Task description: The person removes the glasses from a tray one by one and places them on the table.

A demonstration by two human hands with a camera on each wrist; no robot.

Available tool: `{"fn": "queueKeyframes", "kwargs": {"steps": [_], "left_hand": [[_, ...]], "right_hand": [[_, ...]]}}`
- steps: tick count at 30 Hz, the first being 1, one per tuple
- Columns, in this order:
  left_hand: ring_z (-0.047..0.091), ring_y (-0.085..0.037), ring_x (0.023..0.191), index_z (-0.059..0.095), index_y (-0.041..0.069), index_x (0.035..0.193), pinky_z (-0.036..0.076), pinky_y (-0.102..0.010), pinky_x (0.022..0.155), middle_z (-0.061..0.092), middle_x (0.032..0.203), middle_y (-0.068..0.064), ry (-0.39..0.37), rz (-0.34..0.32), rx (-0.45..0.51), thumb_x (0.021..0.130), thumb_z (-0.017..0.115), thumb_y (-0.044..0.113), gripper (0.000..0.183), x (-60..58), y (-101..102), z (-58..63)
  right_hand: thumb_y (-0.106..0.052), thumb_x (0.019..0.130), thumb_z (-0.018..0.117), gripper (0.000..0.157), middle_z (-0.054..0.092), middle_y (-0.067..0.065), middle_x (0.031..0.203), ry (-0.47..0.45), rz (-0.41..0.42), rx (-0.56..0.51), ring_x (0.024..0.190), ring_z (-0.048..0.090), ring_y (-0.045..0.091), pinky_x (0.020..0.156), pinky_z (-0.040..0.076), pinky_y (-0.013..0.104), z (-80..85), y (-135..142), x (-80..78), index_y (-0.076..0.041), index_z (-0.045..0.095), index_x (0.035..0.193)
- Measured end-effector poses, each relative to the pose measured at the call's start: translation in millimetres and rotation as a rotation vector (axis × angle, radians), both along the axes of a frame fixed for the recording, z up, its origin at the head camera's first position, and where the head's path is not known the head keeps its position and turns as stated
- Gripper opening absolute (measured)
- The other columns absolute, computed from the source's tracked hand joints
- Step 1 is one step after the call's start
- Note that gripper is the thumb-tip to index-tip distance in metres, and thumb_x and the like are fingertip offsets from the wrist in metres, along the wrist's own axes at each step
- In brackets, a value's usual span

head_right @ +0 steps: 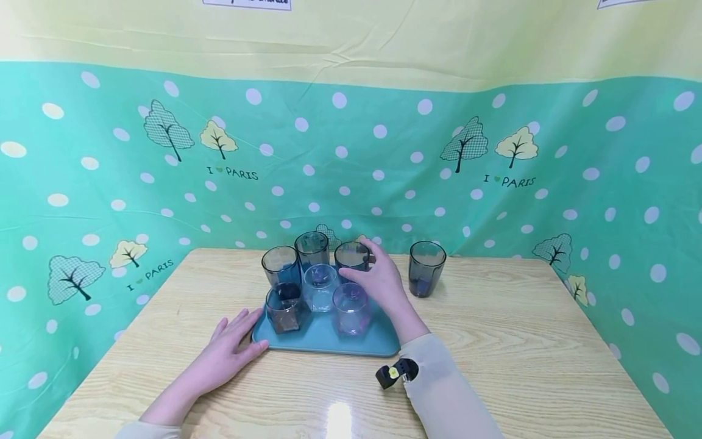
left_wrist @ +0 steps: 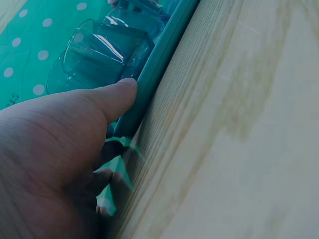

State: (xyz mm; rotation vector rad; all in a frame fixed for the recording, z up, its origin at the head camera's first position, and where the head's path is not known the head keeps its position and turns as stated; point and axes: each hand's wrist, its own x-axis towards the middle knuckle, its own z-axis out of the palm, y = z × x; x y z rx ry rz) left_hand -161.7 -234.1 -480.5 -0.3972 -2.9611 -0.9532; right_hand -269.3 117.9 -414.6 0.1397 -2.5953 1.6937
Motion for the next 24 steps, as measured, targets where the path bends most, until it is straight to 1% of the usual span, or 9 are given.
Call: {"fn": "queueKeyframes", "kwargs": {"steps": [5,12,14,18,22,24], "left_hand": [[0.023,-0.048,0.165,0.039,0.0,0.169,-0.001,-0.072,0.13,0.046,0.169,-0.023,0.006,0.0,-0.001,0.109,0.071,0.046,0.083,0.1,0.3,-0.1],[0.023,-0.048,0.165,0.04,0.001,0.17,0.0,-0.072,0.13,0.046,0.169,-0.023,0.01,-0.002,-0.002,0.109,0.071,0.048,0.083,-0.4,0.0,-0.6],[0.023,-0.048,0.165,0.04,0.001,0.17,-0.001,-0.072,0.13,0.046,0.169,-0.022,0.01,-0.002,-0.003,0.109,0.07,0.048,0.083,-0.6,-0.1,-0.6],[0.023,-0.047,0.165,0.039,0.002,0.17,-0.001,-0.072,0.13,0.045,0.17,-0.022,0.002,-0.001,-0.003,0.109,0.07,0.05,0.084,-0.8,-0.5,-0.7],[0.022,-0.047,0.165,0.039,0.002,0.17,-0.001,-0.072,0.131,0.045,0.17,-0.022,-0.001,0.0,-0.004,0.109,0.069,0.051,0.084,-0.9,-0.8,-1.0],[0.023,-0.047,0.165,0.039,0.002,0.17,-0.001,-0.072,0.13,0.045,0.17,-0.022,0.002,-0.001,-0.005,0.109,0.069,0.051,0.084,-0.9,-0.8,-1.3]], "right_hand": [[-0.042,0.089,0.096,0.092,0.039,0.007,0.176,-0.008,-0.025,0.008,0.142,0.058,0.042,0.113,0.052,0.059,2.8,-1.1,2.6,-0.028,0.049,0.167],[-0.047,0.088,0.095,0.094,0.043,0.009,0.173,-0.001,-0.05,0.043,0.14,0.061,0.042,0.112,0.053,0.06,5.3,0.3,4.0,-0.03,0.048,0.168],[-0.048,0.088,0.095,0.095,0.045,0.01,0.172,0.0,-0.058,0.051,0.143,0.058,0.043,0.114,0.052,0.06,7.0,0.6,4.5,-0.03,0.047,0.168],[-0.048,0.087,0.096,0.095,0.047,0.012,0.17,-0.003,-0.065,0.034,0.143,0.058,0.044,0.114,0.051,0.061,11.2,1.0,5.6,-0.033,0.047,0.167],[-0.048,0.087,0.096,0.095,0.043,0.012,0.172,0.001,-0.067,0.015,0.143,0.058,0.045,0.113,0.053,0.06,16.4,2.4,7.6,-0.035,0.047,0.167],[-0.047,0.087,0.096,0.094,0.043,0.011,0.172,0.008,-0.069,0.009,0.144,0.057,0.044,0.111,0.054,0.06,19.2,3.3,8.6,-0.034,0.048,0.167]]}}
